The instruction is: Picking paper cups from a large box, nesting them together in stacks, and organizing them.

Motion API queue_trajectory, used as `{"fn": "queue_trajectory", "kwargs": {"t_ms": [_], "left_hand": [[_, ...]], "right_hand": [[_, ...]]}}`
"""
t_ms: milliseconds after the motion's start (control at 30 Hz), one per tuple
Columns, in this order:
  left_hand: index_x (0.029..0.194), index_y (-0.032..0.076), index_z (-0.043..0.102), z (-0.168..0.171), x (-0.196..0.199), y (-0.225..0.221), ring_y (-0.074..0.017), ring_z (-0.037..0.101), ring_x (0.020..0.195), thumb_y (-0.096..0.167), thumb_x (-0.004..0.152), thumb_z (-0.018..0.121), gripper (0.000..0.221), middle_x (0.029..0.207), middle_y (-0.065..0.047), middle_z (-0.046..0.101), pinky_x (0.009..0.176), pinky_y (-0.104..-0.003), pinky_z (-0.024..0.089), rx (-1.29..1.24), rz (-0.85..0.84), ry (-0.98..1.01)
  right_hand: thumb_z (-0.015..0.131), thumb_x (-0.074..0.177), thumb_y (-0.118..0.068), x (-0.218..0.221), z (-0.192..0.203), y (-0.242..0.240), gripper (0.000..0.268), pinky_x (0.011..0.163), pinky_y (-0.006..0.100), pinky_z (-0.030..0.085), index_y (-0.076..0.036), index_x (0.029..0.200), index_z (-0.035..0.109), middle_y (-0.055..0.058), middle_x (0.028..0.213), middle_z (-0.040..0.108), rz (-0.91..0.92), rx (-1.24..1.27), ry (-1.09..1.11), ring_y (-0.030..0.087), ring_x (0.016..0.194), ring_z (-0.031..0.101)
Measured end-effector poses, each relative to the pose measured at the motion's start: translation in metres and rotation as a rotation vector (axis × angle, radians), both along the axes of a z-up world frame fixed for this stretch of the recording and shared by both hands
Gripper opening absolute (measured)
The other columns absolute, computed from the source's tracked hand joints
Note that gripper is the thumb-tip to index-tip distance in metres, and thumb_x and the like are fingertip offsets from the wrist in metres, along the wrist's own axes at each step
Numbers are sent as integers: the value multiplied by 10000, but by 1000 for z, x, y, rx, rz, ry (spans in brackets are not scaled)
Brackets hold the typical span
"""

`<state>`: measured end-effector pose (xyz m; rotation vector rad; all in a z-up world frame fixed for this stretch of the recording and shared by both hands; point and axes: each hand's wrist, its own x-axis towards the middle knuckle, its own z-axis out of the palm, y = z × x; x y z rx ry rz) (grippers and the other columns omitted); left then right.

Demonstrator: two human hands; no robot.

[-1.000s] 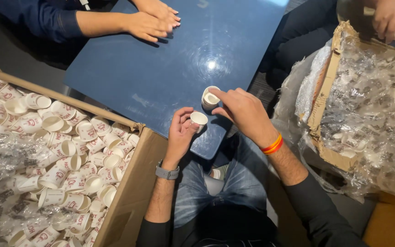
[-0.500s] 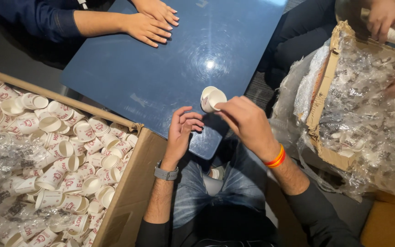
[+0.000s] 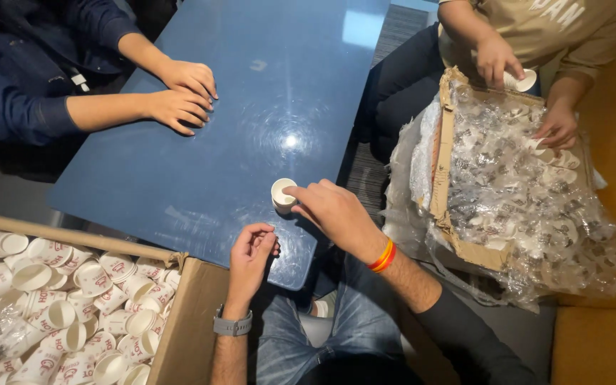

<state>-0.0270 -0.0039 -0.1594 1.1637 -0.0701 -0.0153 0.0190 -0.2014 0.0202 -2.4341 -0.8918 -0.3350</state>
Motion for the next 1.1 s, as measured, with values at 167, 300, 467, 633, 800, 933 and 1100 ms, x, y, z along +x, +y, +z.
{"fn": "queue_trajectory", "kwargs": {"t_ms": [167, 300, 467, 633, 800, 933, 1100], "left_hand": [[1131, -5, 637, 5, -1, -1, -68, 608, 804, 52, 993, 652, 150, 937, -19, 630, 706, -219, 531, 38, 23, 42], [1128, 3, 635, 4, 0, -1, -55, 601, 802, 28, 984, 655, 148, 941, -3, 613, 696, -205, 522, 29, 35, 28], [1073, 6, 657, 1, -2, 1, -37, 567, 787, -13, 984, 636, 93, 939, -6, 617, 671, -186, 476, 37, 8, 23], [960, -9, 679, 12, -3, 2, -46, 551, 798, -47, 953, 659, 43, 956, -5, 593, 676, -193, 452, 215, 55, -79], [937, -8, 675, 20, -3, 1, -63, 613, 855, -42, 935, 664, 36, 972, -20, 611, 738, -210, 510, 259, 46, -132], [922, -6, 678, 20, -4, 1, -74, 619, 851, -41, 928, 672, 36, 959, -21, 613, 740, -217, 514, 262, 44, -120], [904, -2, 675, 21, -4, -1, -78, 609, 834, -45, 921, 676, 46, 945, -20, 612, 720, -221, 505, 273, 59, -109]], "right_hand": [[741, 938, -195, -9, -15, -10, 333, 679, 347, 535, -100, 1235, 623, 57, 841, 647, -85, 136, 0, 220, 781, 655], [765, 904, -204, -10, -55, -20, 354, 641, 325, 550, -65, 1161, 565, 58, 800, 628, -249, 192, 199, 194, 722, 673], [772, 870, -195, -16, -81, -21, 344, 595, 364, 503, -52, 1063, 526, 51, 727, 587, -257, 110, 335, 210, 675, 628], [744, 894, -181, -21, -93, -14, 276, 592, 369, 496, -51, 1024, 539, 75, 770, 563, -225, 121, 371, 216, 661, 605], [731, 903, -174, -22, -94, -13, 240, 603, 359, 503, -45, 997, 552, 83, 853, 579, -209, 155, 366, 215, 681, 606], [723, 914, -172, -25, -90, -13, 210, 615, 356, 508, -51, 985, 566, 83, 866, 587, -204, 138, 363, 218, 700, 619], [711, 924, -173, -26, -89, -11, 180, 619, 350, 518, -60, 968, 578, 78, 874, 592, -209, 132, 367, 217, 714, 634]]}}
